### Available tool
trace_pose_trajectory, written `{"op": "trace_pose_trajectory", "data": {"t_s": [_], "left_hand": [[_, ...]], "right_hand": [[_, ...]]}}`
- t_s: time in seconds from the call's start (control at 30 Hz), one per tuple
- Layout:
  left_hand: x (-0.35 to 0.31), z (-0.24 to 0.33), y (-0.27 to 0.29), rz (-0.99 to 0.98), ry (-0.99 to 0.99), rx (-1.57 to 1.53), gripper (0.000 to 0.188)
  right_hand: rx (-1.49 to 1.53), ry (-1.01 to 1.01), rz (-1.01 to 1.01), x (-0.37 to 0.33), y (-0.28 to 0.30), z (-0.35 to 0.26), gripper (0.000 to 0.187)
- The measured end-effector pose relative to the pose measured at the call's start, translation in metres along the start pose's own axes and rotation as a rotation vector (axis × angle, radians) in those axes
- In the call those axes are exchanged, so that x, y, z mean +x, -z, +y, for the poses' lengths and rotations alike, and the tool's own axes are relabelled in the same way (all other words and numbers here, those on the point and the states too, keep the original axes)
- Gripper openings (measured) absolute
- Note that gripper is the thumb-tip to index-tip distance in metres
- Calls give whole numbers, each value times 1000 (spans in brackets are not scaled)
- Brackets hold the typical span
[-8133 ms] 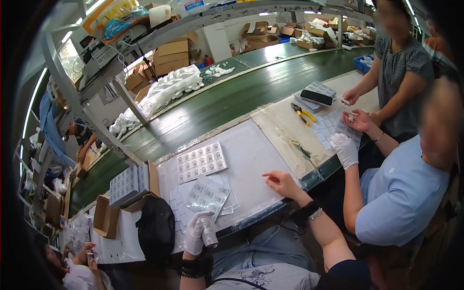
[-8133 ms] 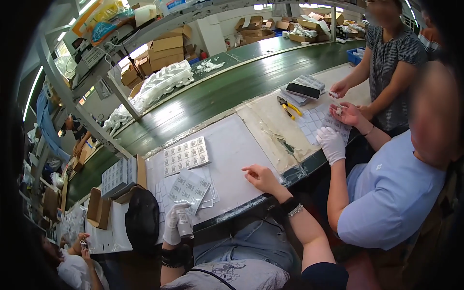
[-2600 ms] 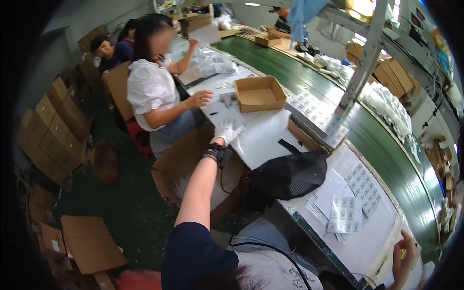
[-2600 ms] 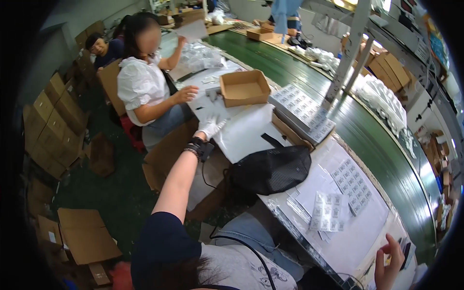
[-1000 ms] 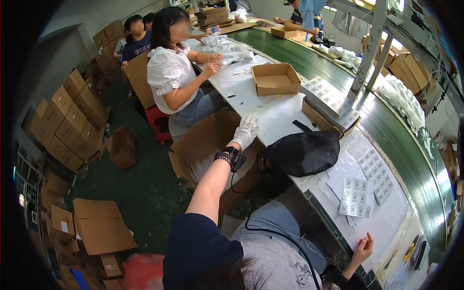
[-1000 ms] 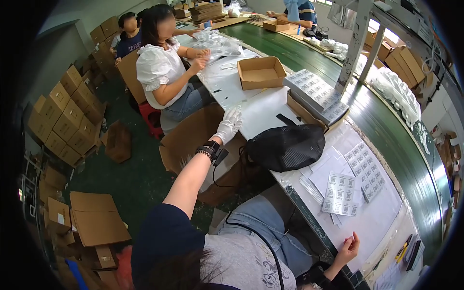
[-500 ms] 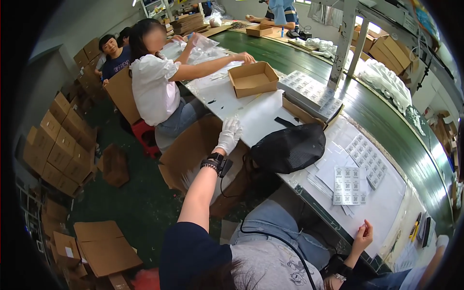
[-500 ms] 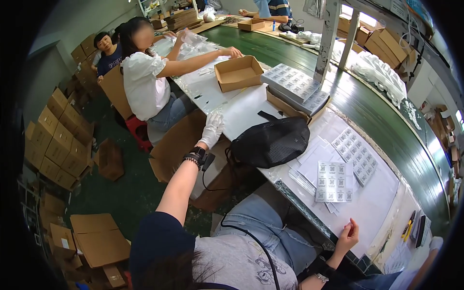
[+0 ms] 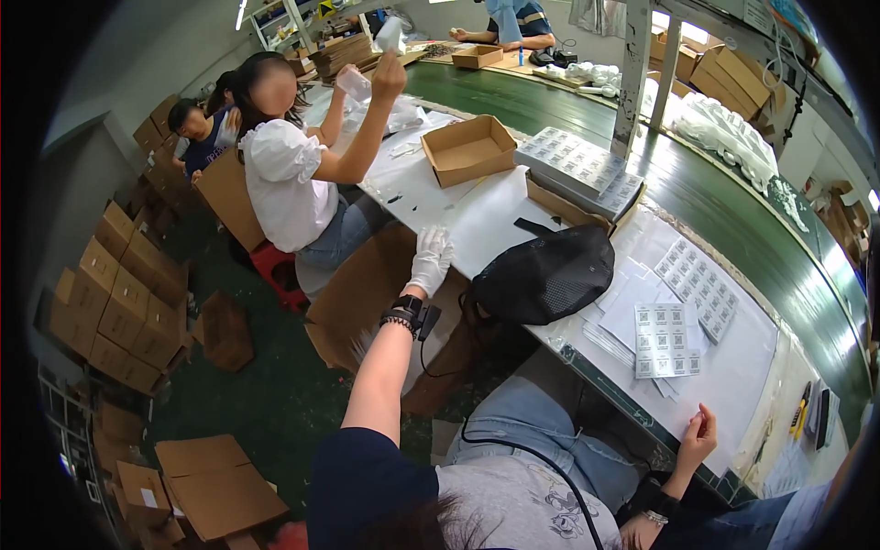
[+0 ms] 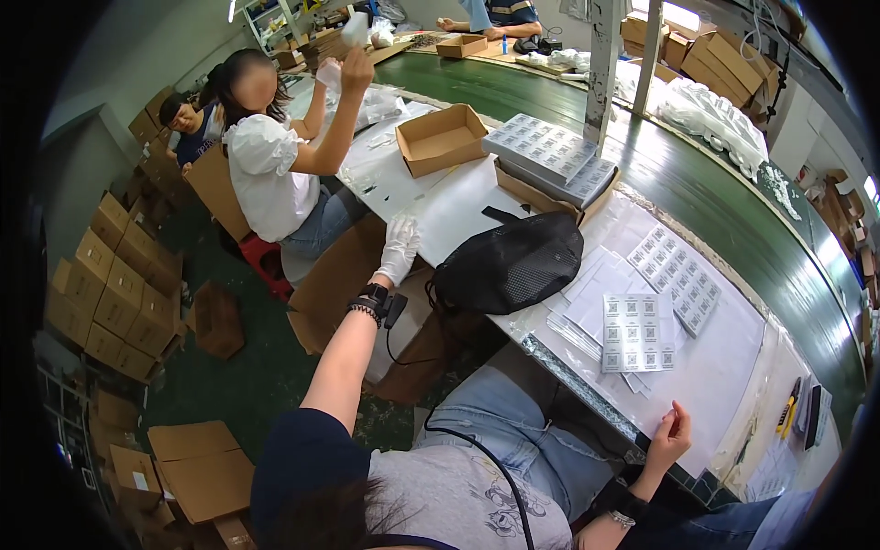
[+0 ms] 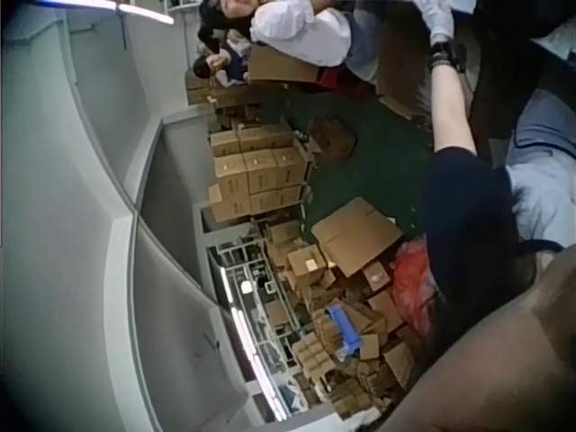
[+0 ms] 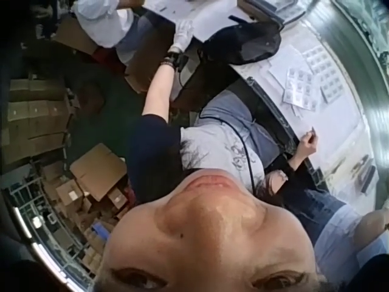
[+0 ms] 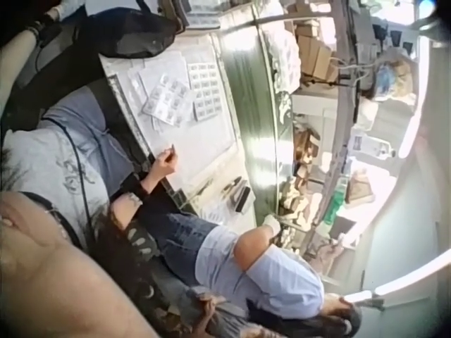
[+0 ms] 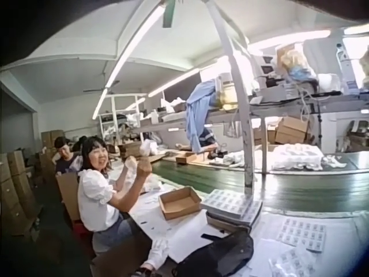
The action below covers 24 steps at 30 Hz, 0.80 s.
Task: The person peels a sticker from a sheet, applies it to a cylindrical component, and repeats the process. They then pick up a stack of sticker sheets, fan through them, and hand them to another person.
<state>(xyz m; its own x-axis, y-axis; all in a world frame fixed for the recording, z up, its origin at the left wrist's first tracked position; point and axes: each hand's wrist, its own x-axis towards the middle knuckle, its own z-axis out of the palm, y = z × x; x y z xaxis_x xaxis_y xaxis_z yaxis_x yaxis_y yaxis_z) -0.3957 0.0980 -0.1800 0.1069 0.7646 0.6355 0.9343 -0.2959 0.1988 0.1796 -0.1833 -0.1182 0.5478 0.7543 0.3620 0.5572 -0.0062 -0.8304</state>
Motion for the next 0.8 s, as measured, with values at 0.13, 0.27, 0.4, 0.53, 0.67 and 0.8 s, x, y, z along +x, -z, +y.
{"op": "trace_pose_trajectory", "data": {"t_s": [0.13,0.27,0.4,0.53,0.67,0.8], "left_hand": [[6,14,4,40,-28,-46,46],[5,16,7,25,20,-58,45],[3,16,14,31,-4,-47,46],[4,19,25,-5,4,52,47],[50,32,70,-148,323,-714,44],[103,82,144,-66,395,-1306,35]], "right_hand": [[-5,22,12,2,2,2,17],[-37,22,5,1,3,2,17],[-43,32,-4,-2,4,3,17],[-69,33,-26,-1,3,10,17],[-91,52,-10,5,-1,14,17],[-136,-17,-66,0,12,6,18]]}}
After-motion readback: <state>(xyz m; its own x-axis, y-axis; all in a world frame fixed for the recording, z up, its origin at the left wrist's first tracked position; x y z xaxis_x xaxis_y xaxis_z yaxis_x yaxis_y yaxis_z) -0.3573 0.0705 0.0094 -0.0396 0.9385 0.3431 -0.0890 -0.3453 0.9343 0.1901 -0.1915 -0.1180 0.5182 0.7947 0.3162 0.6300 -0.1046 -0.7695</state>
